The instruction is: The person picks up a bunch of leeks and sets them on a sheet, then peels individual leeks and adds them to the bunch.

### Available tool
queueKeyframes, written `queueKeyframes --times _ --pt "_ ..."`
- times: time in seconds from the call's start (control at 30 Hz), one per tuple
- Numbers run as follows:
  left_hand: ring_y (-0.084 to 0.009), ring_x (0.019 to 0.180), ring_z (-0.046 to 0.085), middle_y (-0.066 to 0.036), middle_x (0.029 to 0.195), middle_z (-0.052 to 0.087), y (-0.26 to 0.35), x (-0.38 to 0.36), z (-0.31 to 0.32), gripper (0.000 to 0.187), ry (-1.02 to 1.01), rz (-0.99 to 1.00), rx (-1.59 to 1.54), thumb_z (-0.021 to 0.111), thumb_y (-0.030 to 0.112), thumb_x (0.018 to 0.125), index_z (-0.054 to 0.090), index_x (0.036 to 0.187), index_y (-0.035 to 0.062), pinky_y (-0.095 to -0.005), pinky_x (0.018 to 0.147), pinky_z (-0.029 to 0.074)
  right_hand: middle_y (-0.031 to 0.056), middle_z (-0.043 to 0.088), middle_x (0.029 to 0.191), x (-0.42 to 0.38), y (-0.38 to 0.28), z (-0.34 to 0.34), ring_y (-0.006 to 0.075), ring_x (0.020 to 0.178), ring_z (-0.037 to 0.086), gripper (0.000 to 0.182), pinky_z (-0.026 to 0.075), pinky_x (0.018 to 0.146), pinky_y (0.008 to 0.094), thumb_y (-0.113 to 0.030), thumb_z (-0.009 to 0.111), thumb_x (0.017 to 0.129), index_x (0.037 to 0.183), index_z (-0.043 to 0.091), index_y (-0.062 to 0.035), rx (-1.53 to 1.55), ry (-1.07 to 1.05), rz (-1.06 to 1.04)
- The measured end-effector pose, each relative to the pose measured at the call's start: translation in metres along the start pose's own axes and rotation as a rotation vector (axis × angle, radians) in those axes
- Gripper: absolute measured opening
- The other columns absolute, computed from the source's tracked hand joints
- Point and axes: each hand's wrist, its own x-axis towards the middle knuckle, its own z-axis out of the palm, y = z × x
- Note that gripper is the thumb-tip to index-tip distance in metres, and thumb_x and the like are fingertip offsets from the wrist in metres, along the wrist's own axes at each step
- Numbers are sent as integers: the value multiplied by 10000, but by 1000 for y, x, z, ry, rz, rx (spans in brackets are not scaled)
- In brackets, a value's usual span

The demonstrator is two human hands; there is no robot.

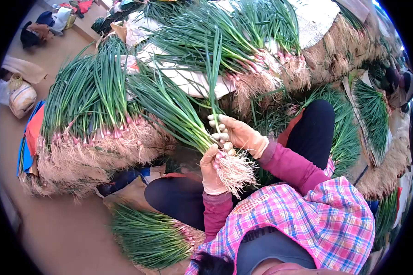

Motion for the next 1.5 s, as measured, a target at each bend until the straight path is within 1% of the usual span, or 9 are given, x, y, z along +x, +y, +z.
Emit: queueKeyframes --times 0.23,0.37,0.43,0.57,0.8,0.9,1.07,1.37,1.5 --pt "-120 690 431 -33 931 500 -4 -5 6 285 -24 115 -26 610 96 842 515 1110 72 -257 637 413 -12 621 819 32 -21 -53 68 626 559 171 521 578 233 -126 554 963 1056 607 7 50 201 -174" --pt "-142 779 495 -64 1021 506 2 -12 15 460 -85 319 135 597 58 834 451 1268 92 -288 692 451 60 708 855 -14 -40 27 130 764 662 220 530 672 260 -219 678 890 996 694 -28 -1392 282 134" --pt "-154 860 516 -69 1035 518 2 -6 11 656 38 344 222 612 58 838 339 1435 61 -292 765 477 112 712 952 -15 -77 23 275 814 687 240 540 755 373 -242 701 859 1020 702 -63 -2157 375 -689" --pt "-186 932 546 -71 1003 553 -9 9 -11 570 50 230 151 632 36 854 413 1379 6 -323 816 498 114 680 823 5 -216 45 241 788 647 161 508 737 371 -224 668 868 958 697 -93 -1787 994 -541" --pt "-252 984 601 -116 1061 611 -17 19 -5 331 151 270 285 586 -45 792 553 1114 28 -447 1024 423 31 654 731 -19 -187 59 128 630 613 24 522 609 293 -99 663 872 878 664 -76 -1549 526 -400" --pt "-110 718 606 -99 907 647 -17 26 -24 299 205 99 350 611 -20 821 564 1112 29 -229 675 538 11 623 654 -34 -100 35 79 583 581 59 497 542 228 -99 660 887 905 640 -46 -1241 214 -274" --pt "-254 921 642 -142 1012 649 -29 26 -30 315 234 112 342 629 39 834 562 1140 4 -465 898 518 -28 609 699 -27 -46 19 43 594 548 133 424 512 208 -173 636 931 934 626 -40 -1040 228 -214" --pt "-205 840 569 -129 1155 576 -21 11 -4 304 99 117 330 612 58 826 523 1117 35 -354 776 507 -38 584 682 6 -47 13 36 521 504 144 377 432 175 -192 558 966 905 636 -87 -474 308 -214" --pt "-161 801 483 -92 1153 542 -15 -2 2 318 -65 307 189 600 58 805 504 1108 58 -327 737 454 70 656 825 -2 -34 14 240 767 657 283 522 698 349 -325 688 850 986 655 -79 -2104 356 -581"
